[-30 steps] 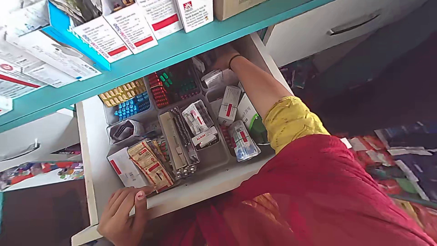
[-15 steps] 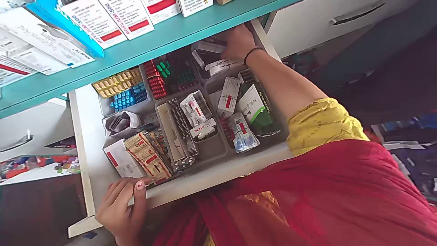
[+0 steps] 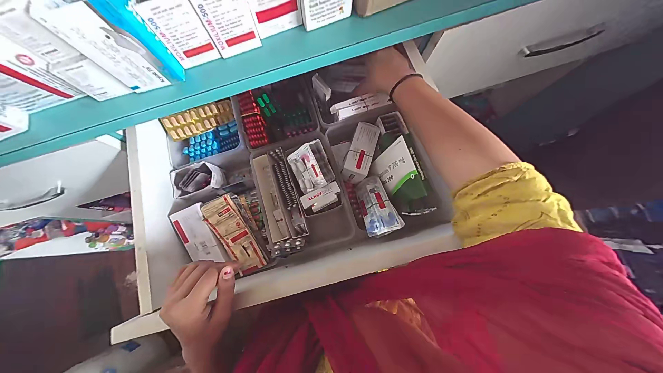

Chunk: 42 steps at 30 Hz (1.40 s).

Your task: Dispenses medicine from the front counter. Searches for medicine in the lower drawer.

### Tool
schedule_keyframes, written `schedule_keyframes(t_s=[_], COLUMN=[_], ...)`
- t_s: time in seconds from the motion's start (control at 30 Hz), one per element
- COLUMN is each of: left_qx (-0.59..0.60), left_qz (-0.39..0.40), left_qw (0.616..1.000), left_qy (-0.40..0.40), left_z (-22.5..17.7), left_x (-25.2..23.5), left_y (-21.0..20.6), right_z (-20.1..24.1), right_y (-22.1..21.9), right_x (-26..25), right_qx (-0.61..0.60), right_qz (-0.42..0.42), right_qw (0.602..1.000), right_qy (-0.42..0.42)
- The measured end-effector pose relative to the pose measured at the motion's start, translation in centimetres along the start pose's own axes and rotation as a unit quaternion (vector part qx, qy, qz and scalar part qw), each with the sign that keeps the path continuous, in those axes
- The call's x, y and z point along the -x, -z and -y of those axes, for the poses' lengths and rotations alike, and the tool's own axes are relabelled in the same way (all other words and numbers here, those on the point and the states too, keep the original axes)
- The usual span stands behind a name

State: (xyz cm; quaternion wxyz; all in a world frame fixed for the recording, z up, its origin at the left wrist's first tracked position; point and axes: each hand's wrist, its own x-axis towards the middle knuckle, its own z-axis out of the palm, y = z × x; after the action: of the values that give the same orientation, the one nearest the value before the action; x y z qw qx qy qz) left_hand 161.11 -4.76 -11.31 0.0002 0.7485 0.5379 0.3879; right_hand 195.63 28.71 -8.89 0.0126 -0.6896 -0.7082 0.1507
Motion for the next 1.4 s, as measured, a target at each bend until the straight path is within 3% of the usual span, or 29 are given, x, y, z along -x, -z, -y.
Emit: schedule_keyframes(t_s=[0.13, 0.27, 0.43, 0.5, 0.6, 0.73, 0.9, 1.0, 1.2, 1.4], left_qx=[-0.008, -0.012, 0.0, 0.004, 0.01, 0.009, 0.01, 0.007, 0.01, -0.007], left_qz=[-0.011, -0.018, -0.023, -0.025, -0.03, -0.034, -0.026, -0.021, -0.018, -0.018], left_qw=[1.0, 1.0, 1.0, 1.0, 1.0, 0.999, 1.0, 1.0, 1.0, 1.0], left_qy=[0.001, 0.0, 0.0, 0.002, 0.002, 0.003, 0.0, -0.002, 0.008, -0.016], left_z=[-0.1, -0.2, -0.1, -0.1, -0.1, -0.2, -0.1, -0.1, -0.2, -0.5], left_x=[-0.1, -0.1, -0.1, -0.1, 0.0, 0.0, -0.1, -0.1, -0.1, 0.4], left_y=[-0.2, -0.3, -0.3, -0.3, -0.3, -0.4, -0.4, -0.4, -0.1, -0.1], right_z=[0.2, 0.4, 3.2, 3.0, 1.3, -0.3, -2.0, -2.9, -4.2, -3.0], right_y=[-0.3, -2.5, -3.2, -3.3, -3.1, -1.6, -1.8, -1.6, -0.3, 0.1], right_x=[-0.5, -2.1, -2.5, -2.9, -2.5, -0.2, 0.4, 0.6, 2.6, 2.3], right_qx=[-0.016, -0.109, -0.09, -0.119, -0.246, -0.386, -0.463, -0.435, -0.253, -0.156], right_qz=[-0.008, -0.048, -0.003, -0.025, -0.065, -0.026, -0.033, -0.008, 0.062, 0.03], right_qw=[0.999, 0.978, 0.99, 0.988, 0.962, 0.921, 0.884, 0.896, 0.953, 0.977], right_qy=[0.051, 0.172, 0.104, 0.095, 0.096, 0.04, 0.06, 0.089, 0.154, 0.14])
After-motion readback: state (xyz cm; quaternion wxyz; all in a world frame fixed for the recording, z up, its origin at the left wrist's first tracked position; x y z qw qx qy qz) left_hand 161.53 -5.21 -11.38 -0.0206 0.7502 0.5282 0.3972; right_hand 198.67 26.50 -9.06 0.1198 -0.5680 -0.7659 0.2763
